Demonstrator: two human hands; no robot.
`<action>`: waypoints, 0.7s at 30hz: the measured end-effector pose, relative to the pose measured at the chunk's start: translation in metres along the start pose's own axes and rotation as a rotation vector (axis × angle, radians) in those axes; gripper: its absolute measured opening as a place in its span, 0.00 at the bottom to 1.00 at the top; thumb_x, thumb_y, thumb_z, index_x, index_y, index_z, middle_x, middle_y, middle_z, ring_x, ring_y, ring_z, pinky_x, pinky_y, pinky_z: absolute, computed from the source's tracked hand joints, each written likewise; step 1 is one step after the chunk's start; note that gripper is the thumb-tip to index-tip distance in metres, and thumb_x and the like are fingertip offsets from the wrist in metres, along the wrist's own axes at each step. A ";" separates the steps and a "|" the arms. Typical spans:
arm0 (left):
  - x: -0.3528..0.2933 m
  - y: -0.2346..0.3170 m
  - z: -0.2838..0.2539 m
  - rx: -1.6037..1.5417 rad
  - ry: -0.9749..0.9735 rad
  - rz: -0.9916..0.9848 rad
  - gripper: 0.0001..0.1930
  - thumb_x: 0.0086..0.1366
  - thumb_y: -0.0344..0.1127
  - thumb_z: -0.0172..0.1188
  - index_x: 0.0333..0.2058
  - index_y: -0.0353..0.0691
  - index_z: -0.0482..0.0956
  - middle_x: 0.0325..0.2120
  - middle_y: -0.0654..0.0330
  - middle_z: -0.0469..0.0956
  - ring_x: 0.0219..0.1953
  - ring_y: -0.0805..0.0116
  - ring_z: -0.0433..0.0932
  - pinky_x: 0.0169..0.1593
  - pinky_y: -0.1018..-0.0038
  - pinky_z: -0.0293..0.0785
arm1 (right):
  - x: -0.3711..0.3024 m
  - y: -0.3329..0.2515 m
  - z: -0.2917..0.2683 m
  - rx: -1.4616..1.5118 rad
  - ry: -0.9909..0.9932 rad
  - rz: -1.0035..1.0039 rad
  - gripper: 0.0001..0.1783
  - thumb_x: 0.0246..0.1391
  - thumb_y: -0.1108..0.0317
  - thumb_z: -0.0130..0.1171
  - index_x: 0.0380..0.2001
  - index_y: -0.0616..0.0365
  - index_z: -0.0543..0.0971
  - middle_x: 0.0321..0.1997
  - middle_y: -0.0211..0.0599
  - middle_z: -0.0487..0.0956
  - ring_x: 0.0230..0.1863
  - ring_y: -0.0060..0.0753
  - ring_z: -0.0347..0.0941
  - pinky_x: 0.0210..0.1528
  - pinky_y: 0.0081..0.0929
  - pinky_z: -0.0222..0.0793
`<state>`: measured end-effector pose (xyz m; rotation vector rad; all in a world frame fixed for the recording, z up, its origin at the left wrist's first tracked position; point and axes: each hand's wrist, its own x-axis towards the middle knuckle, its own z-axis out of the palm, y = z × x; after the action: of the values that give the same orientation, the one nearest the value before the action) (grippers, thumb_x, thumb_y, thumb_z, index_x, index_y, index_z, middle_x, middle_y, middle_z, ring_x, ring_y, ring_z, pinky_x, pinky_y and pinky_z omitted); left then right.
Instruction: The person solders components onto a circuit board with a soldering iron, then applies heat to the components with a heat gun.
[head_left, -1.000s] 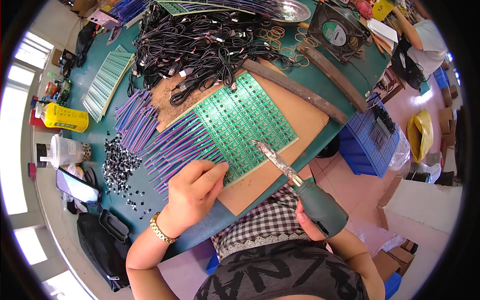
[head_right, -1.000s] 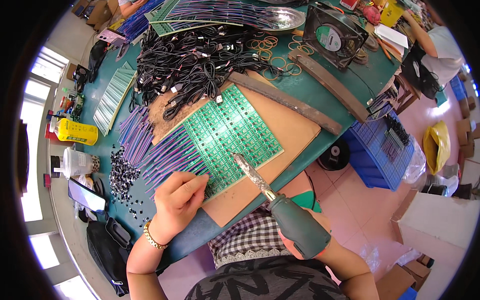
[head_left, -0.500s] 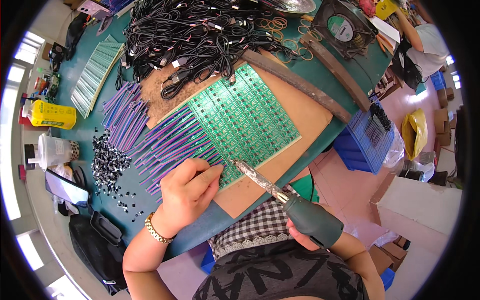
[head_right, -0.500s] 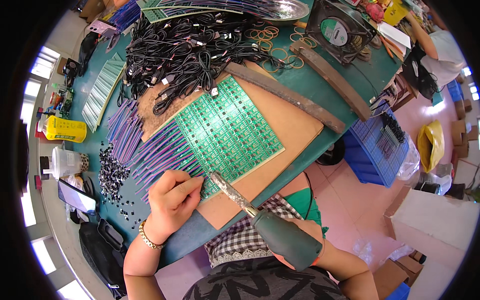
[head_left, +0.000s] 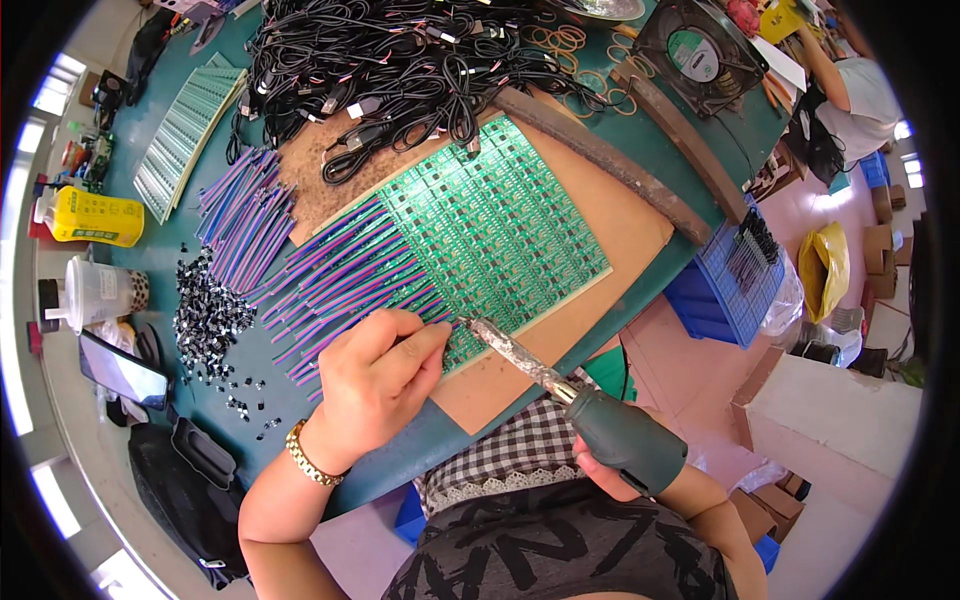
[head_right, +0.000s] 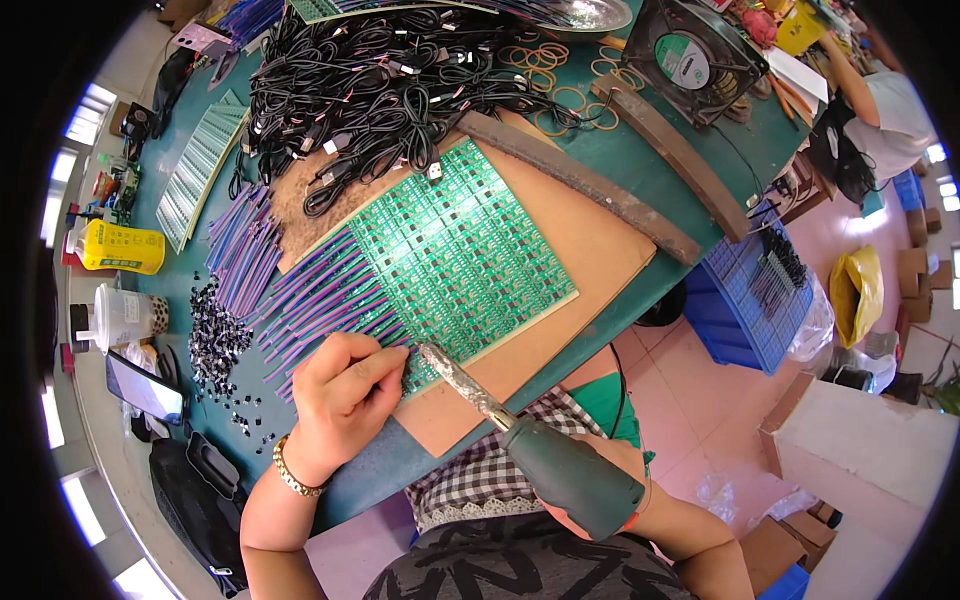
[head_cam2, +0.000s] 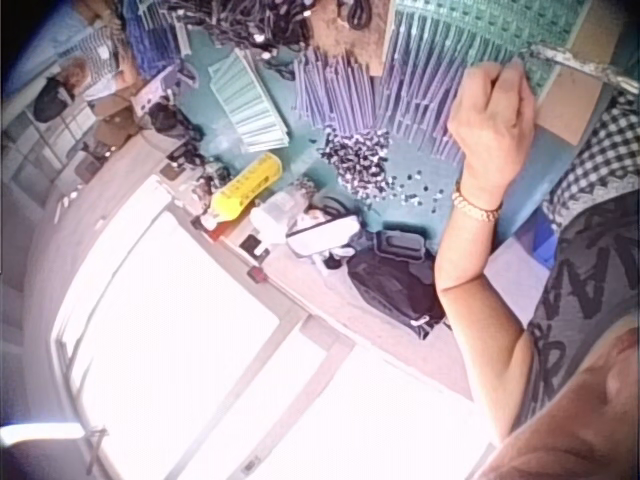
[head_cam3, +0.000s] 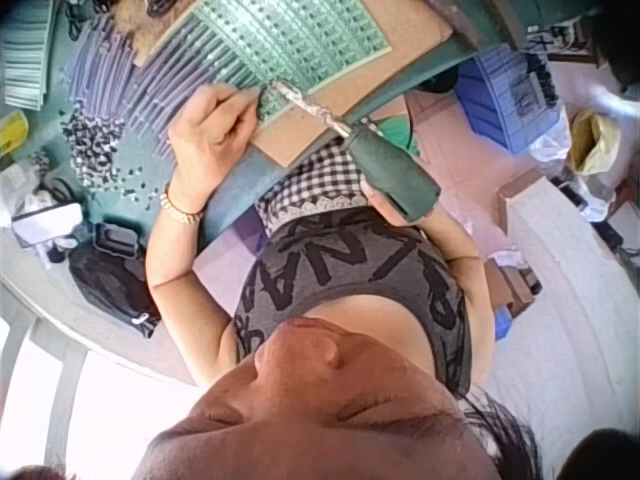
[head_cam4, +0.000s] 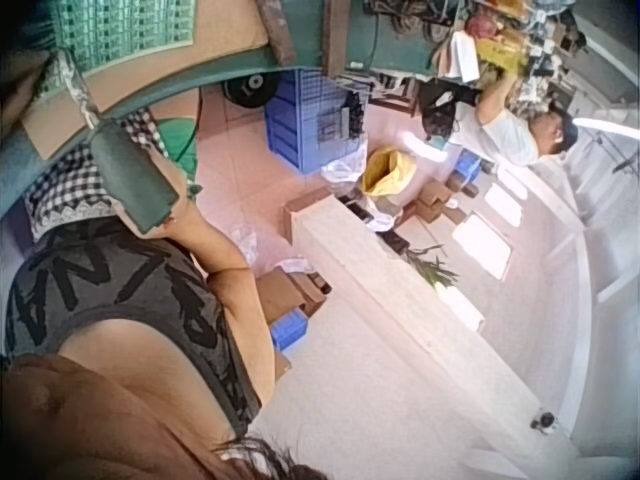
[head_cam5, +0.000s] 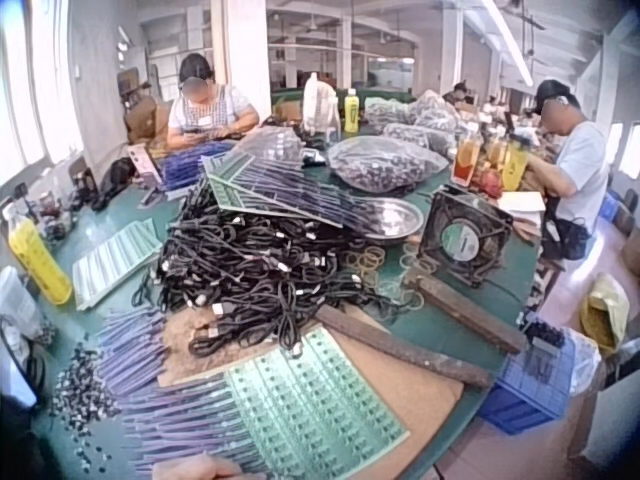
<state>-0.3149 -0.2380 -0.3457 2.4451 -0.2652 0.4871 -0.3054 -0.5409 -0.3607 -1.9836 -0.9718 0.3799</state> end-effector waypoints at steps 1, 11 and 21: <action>0.000 0.000 0.000 0.001 0.001 -0.002 0.13 0.46 0.18 0.66 0.32 0.38 0.83 0.26 0.62 0.74 0.22 0.69 0.73 0.24 0.75 0.69 | 0.002 -0.002 -0.002 0.001 -0.001 0.000 0.19 0.37 0.66 0.67 0.37 0.55 0.80 0.33 0.32 0.81 0.31 0.36 0.79 0.30 0.27 0.75; -0.002 -0.002 0.000 0.061 -0.001 0.066 0.16 0.42 0.21 0.68 0.34 0.37 0.82 0.26 0.61 0.74 0.22 0.66 0.74 0.23 0.73 0.71 | 0.001 -0.007 -0.009 0.044 -0.095 0.111 0.20 0.38 0.65 0.67 0.40 0.56 0.79 0.35 0.34 0.80 0.32 0.37 0.79 0.32 0.29 0.76; -0.001 -0.002 0.002 0.044 -0.001 0.059 0.15 0.43 0.21 0.68 0.33 0.36 0.82 0.26 0.61 0.74 0.22 0.66 0.74 0.23 0.73 0.71 | -0.020 0.009 0.009 0.062 0.012 0.108 0.21 0.36 0.66 0.68 0.38 0.58 0.80 0.31 0.34 0.80 0.26 0.36 0.78 0.26 0.27 0.74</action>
<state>-0.3147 -0.2381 -0.3489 2.4860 -0.3307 0.5223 -0.3191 -0.5535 -0.3752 -1.9847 -0.8375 0.4519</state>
